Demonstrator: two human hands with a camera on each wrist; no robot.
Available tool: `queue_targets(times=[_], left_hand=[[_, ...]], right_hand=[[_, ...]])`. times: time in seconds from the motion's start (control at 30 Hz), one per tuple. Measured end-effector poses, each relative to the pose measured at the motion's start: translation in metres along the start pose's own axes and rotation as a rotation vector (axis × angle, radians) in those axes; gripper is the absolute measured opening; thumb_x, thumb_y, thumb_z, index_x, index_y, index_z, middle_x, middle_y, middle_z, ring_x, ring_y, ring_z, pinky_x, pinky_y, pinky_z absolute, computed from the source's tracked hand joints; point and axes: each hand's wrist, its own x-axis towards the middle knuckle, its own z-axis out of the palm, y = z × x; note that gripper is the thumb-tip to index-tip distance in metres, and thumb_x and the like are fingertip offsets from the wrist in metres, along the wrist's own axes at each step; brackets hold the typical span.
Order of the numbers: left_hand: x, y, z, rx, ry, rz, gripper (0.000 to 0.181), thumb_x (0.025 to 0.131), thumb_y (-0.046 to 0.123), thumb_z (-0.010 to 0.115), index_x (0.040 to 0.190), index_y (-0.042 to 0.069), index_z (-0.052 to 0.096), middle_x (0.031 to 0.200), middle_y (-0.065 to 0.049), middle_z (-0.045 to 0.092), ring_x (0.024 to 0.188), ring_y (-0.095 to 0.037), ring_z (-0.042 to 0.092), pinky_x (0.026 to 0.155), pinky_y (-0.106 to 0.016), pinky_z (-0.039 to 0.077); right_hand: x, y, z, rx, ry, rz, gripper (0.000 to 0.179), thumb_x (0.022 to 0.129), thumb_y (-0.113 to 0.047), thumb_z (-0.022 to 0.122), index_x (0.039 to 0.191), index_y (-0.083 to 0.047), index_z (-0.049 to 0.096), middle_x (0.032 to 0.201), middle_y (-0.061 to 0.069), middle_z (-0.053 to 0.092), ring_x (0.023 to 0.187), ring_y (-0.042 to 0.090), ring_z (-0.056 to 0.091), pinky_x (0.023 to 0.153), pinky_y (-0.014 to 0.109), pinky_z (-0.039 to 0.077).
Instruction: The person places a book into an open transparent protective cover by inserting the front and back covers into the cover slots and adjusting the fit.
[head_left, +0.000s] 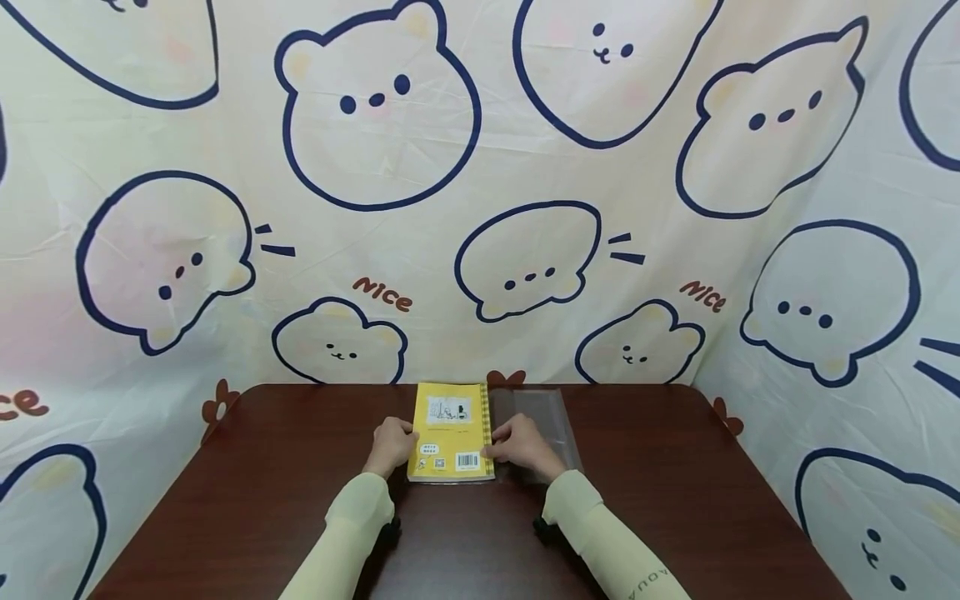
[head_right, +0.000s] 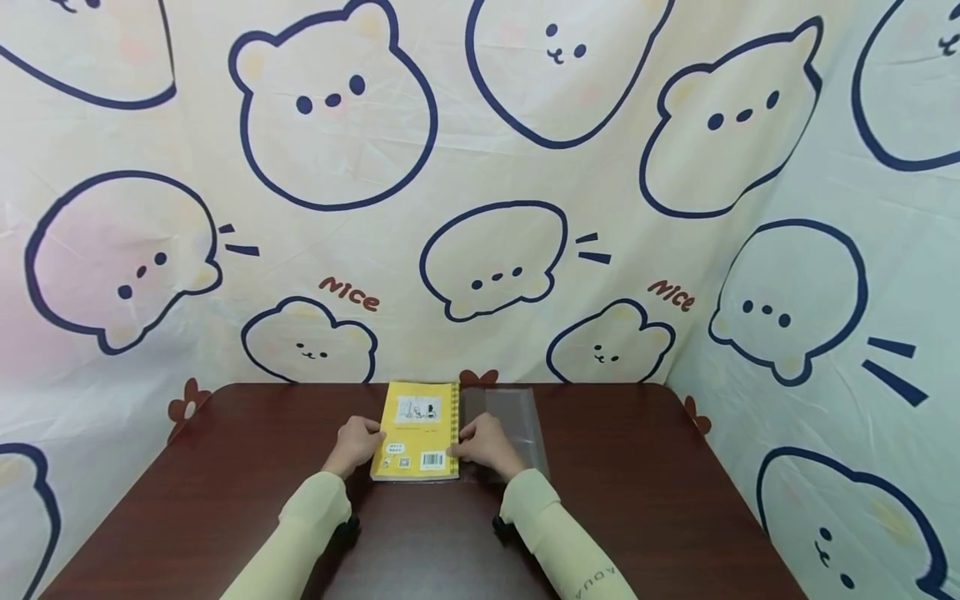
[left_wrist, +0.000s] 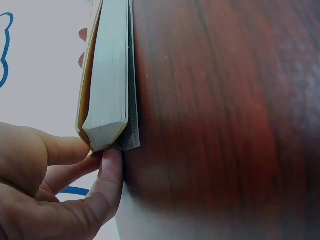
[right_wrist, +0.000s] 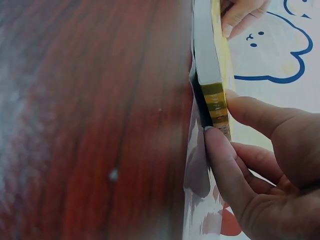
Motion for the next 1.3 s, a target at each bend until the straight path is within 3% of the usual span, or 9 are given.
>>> queue_targets(times=[0.37,0.5,0.67,0.73,0.83,1.07,1.3], left_hand=[[-0.001,-0.001,0.002,0.013,0.005,0.029,0.030,0.099,0.006,0.060,0.120,-0.015,0.066,0.102,-0.023,0.069,0.079,-0.023,0.066,0.063,-0.027,0.052],[-0.002,0.000,-0.001,0.019,-0.014,0.047,0.027,0.099,0.007,0.060,0.115,-0.014,0.069,0.094,-0.020,0.069,0.073,-0.022,0.064,0.059,-0.026,0.051],[-0.002,0.000,-0.005,0.030,-0.047,0.078,0.022,0.099,0.010,0.060,0.103,-0.009,0.071,0.082,-0.013,0.066,0.064,-0.019,0.061,0.054,-0.024,0.046],[-0.002,0.002,-0.007,0.042,-0.052,0.077,0.025,0.100,0.012,0.060,0.107,-0.009,0.070,0.082,-0.012,0.066,0.066,-0.018,0.061,0.056,-0.024,0.048],[-0.004,0.005,-0.008,0.037,-0.062,0.079,0.030,0.100,0.013,0.058,0.116,-0.011,0.068,0.085,-0.013,0.068,0.068,-0.018,0.064,0.059,-0.025,0.051],[-0.009,0.008,-0.011,0.018,-0.046,0.167,0.036,0.099,0.011,0.057,0.127,-0.012,0.064,0.088,-0.013,0.070,0.067,-0.016,0.065,0.058,-0.025,0.052],[-0.009,0.006,-0.010,0.063,-0.022,0.249,0.032,0.099,0.009,0.060,0.124,-0.009,0.067,0.083,-0.007,0.069,0.065,-0.013,0.064,0.057,-0.025,0.052]], right_hand=[[-0.004,-0.008,0.003,-0.105,0.042,-0.048,0.025,0.083,-0.016,0.085,0.100,0.001,0.079,0.074,0.001,0.070,0.061,0.012,0.059,0.054,0.027,0.047],[-0.005,-0.012,0.005,-0.118,0.049,-0.071,0.024,0.082,-0.012,0.085,0.100,0.003,0.078,0.071,0.001,0.068,0.058,0.012,0.054,0.052,0.026,0.042],[-0.004,-0.017,0.006,-0.167,0.041,-0.084,0.033,0.083,-0.011,0.084,0.111,0.004,0.075,0.089,0.010,0.073,0.067,0.015,0.061,0.058,0.029,0.049],[-0.002,-0.018,0.007,-0.186,0.027,-0.090,0.040,0.084,-0.010,0.083,0.119,0.005,0.072,0.105,0.015,0.073,0.077,0.018,0.064,0.064,0.031,0.053],[0.000,-0.019,0.007,-0.184,0.000,-0.087,0.044,0.085,-0.008,0.081,0.124,0.006,0.068,0.112,0.018,0.071,0.081,0.019,0.065,0.065,0.032,0.053],[0.002,-0.022,0.009,-0.183,-0.025,-0.079,0.035,0.085,-0.003,0.078,0.118,0.006,0.069,0.096,0.011,0.070,0.067,0.016,0.060,0.055,0.028,0.046],[-0.004,-0.029,0.011,-0.226,-0.052,-0.066,0.027,0.081,-0.001,0.078,0.106,0.001,0.071,0.087,0.006,0.065,0.062,0.017,0.056,0.050,0.027,0.040]])
